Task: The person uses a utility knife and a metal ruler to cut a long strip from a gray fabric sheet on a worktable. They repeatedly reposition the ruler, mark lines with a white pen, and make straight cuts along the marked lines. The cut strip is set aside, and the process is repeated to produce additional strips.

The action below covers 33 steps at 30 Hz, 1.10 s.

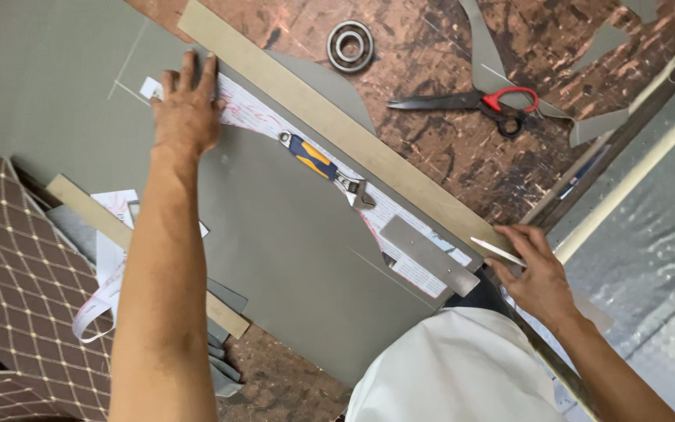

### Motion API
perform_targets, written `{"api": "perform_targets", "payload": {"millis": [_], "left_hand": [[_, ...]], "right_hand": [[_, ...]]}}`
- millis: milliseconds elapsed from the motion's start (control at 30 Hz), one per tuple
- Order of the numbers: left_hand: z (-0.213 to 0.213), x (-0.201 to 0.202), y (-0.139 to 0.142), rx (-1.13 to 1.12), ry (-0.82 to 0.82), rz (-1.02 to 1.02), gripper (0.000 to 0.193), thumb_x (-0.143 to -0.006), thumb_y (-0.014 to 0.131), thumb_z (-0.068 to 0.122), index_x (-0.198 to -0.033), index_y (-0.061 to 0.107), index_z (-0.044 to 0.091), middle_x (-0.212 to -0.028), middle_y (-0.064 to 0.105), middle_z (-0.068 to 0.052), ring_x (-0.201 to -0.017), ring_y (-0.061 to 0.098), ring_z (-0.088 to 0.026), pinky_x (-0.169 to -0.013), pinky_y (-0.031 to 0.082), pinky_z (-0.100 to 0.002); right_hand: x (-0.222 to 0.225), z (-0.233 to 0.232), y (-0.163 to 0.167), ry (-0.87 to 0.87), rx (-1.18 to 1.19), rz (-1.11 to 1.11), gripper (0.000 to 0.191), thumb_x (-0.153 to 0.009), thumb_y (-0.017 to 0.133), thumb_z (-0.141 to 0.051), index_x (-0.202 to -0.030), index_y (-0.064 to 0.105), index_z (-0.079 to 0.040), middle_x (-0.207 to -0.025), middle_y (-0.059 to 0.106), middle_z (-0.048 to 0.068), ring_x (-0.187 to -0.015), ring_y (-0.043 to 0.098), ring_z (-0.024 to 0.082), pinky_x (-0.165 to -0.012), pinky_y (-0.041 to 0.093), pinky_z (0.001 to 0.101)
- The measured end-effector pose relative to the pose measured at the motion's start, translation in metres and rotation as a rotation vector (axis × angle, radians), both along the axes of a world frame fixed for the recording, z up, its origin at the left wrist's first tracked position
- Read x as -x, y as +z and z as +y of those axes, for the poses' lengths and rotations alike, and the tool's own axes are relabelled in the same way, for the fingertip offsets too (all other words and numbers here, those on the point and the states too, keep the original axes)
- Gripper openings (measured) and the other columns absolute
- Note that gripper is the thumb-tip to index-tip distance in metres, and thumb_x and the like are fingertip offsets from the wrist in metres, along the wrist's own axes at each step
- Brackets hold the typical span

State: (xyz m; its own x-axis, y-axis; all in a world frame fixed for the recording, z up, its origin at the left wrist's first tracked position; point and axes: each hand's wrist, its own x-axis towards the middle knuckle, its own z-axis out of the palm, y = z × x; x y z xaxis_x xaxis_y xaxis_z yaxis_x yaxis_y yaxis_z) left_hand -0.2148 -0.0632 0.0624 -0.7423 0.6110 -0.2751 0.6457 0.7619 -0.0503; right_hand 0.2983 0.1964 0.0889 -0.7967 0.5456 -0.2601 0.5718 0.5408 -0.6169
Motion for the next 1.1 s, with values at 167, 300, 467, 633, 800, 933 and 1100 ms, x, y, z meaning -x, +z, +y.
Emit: {"api": "perform_targets", "payload": {"millis": [167,300,467,633,800,933,1100], "left_hand": [[0.004,-0.002,0.005,0.031,0.042,-0.025,0.074,-0.099,0.064,0.029,-0.163,0.028,0.027,-0.169,0.021,-0.003,-0.144,0.030,-0.039,-0.105,0.038,-0.071],[0.007,-0.002,0.010,0.032,0.066,-0.043,0.075,-0.098,0.065,0.029,-0.162,0.027,0.029,-0.168,0.020,-0.002,-0.144,0.030,-0.036,-0.106,0.038,-0.070],[0.008,-0.003,0.012,0.024,0.084,-0.058,0.075,-0.098,0.065,0.029,-0.162,0.027,0.030,-0.168,0.021,-0.002,-0.144,0.031,-0.035,-0.107,0.038,-0.070],[0.010,-0.003,0.013,0.014,0.094,-0.056,0.075,-0.097,0.066,0.027,-0.161,0.028,0.030,-0.167,0.021,-0.001,-0.143,0.031,-0.036,-0.107,0.037,-0.070],[0.010,-0.005,0.015,0.003,0.116,-0.074,0.075,-0.097,0.066,0.026,-0.162,0.028,0.030,-0.168,0.022,0.000,-0.144,0.033,-0.034,-0.109,0.036,-0.069],[0.012,-0.005,0.016,0.002,0.127,-0.075,0.075,-0.097,0.066,0.026,-0.161,0.028,0.030,-0.168,0.022,0.001,-0.144,0.031,-0.034,-0.109,0.036,-0.069],[0.014,-0.006,0.020,0.008,0.126,-0.085,0.078,-0.098,0.064,0.026,-0.162,0.023,0.039,-0.168,0.021,-0.001,-0.143,0.031,-0.035,-0.109,0.035,-0.069]], "right_hand": [[-0.002,0.001,-0.006,0.034,-0.046,0.013,0.060,-0.078,0.080,-0.014,-0.135,0.062,-0.012,-0.133,0.058,0.011,-0.117,0.064,0.029,-0.096,0.056,0.0382],[-0.003,0.001,-0.009,0.028,-0.051,-0.005,0.061,-0.078,0.081,-0.016,-0.135,0.062,-0.013,-0.133,0.059,0.010,-0.117,0.065,0.028,-0.097,0.056,0.0382],[-0.002,0.001,-0.008,0.015,-0.045,-0.023,0.061,-0.077,0.082,-0.017,-0.135,0.063,-0.014,-0.133,0.059,0.010,-0.117,0.065,0.028,-0.097,0.056,0.0376],[-0.001,0.001,-0.009,0.016,-0.043,-0.024,0.061,-0.077,0.082,-0.017,-0.135,0.062,-0.013,-0.133,0.059,0.010,-0.117,0.065,0.028,-0.097,0.056,0.0379],[-0.001,-0.001,-0.008,0.028,-0.067,0.043,0.060,-0.079,0.080,-0.018,-0.136,0.062,-0.014,-0.132,0.060,0.009,-0.118,0.065,0.027,-0.097,0.056,0.0374],[0.000,0.000,-0.008,0.025,-0.068,-0.039,0.060,-0.078,0.081,-0.019,-0.135,0.062,-0.014,-0.133,0.059,0.009,-0.117,0.065,0.028,-0.096,0.056,0.0383],[0.000,0.000,-0.007,0.012,-0.045,-0.085,0.061,-0.078,0.081,-0.020,-0.136,0.062,-0.016,-0.133,0.058,0.008,-0.114,0.066,0.026,-0.096,0.056,0.0371]]}}
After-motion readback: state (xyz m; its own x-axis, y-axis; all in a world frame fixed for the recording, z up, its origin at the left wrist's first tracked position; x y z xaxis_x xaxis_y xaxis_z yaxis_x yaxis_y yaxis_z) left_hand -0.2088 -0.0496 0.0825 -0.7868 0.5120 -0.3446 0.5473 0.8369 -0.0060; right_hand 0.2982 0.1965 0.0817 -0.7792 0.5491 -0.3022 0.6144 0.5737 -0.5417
